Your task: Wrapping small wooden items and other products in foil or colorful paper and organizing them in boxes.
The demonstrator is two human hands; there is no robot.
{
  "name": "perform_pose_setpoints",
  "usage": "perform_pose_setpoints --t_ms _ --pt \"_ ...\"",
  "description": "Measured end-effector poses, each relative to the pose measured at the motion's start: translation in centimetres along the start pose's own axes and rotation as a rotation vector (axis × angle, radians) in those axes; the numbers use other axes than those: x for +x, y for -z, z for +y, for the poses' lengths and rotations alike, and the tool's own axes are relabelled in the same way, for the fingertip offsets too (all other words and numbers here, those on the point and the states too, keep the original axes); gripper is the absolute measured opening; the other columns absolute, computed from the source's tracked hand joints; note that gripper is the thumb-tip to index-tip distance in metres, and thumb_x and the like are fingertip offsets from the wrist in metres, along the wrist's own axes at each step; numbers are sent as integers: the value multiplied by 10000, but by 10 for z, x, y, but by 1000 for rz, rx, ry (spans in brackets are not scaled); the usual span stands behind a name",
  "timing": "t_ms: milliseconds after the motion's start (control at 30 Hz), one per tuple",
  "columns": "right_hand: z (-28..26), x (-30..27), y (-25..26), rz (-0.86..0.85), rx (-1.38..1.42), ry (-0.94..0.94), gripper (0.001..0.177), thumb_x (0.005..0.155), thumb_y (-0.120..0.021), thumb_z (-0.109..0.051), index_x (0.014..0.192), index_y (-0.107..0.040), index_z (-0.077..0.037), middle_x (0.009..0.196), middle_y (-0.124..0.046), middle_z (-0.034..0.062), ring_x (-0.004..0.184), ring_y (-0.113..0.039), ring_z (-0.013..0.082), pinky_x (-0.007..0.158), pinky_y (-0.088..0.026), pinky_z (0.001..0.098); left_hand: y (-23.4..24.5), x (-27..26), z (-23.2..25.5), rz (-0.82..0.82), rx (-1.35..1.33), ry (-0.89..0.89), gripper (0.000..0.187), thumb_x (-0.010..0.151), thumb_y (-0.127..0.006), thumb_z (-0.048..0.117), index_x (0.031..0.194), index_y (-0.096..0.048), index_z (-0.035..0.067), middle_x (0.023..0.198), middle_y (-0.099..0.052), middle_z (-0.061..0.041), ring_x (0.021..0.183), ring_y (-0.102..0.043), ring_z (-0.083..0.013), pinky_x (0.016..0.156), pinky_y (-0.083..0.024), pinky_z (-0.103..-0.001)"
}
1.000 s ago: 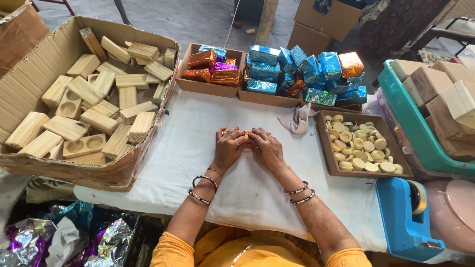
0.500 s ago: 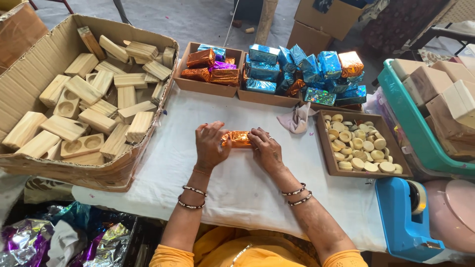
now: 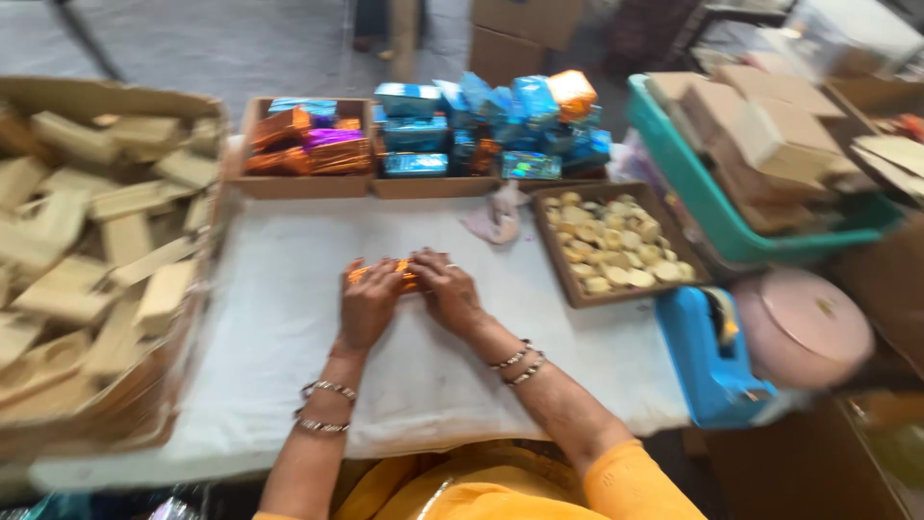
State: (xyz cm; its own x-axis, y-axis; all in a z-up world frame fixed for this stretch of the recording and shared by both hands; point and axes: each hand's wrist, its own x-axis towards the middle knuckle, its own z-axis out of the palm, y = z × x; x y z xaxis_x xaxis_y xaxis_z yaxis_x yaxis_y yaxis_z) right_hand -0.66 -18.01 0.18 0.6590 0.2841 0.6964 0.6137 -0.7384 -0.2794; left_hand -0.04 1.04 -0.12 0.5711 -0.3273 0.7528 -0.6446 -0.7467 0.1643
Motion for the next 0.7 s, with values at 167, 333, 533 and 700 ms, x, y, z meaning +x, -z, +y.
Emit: perform_pose_setpoints --t_ms 167,333,533,700 --pt "-23 2 63 -136 134 -99 487 843 -731 -74 1322 -650 -102 1429 -606 138 1315 -569 345 1046 -502 440 4 1 2 17 -70 3 120 961 -688 171 1056 -739 119 1200 -744 -63 1181 -681 -208 1094 -425 -476" --pt "-26 -49 164 -96 -101 -100 327 857 -820 -209 1161 -718 -142 1264 -695 91 1261 -611 352 1047 -490 450 11 3 7 27 -35 4 105 969 -707 187 1034 -755 120 1177 -756 -40 1171 -686 -184 1100 -432 -459" --pt "0 -116 323 11 -466 -455 404 834 -812 -389 1172 -730 -183 1159 -749 48 999 -719 272 823 -578 386 13 3 9 30 3 37 87 1005 -706 198 1010 -749 123 1174 -761 -25 1183 -696 -172 1121 -432 -447" --pt "13 -169 409 -376 -727 -1077 1009 726 -746 -676 1556 -364 -247 1325 -661 143 1172 -654 359 945 -536 479 11 1 8 16 17 46 92 1015 -700 202 1024 -751 126 1195 -760 -22 1199 -695 -169 1131 -435 -436"
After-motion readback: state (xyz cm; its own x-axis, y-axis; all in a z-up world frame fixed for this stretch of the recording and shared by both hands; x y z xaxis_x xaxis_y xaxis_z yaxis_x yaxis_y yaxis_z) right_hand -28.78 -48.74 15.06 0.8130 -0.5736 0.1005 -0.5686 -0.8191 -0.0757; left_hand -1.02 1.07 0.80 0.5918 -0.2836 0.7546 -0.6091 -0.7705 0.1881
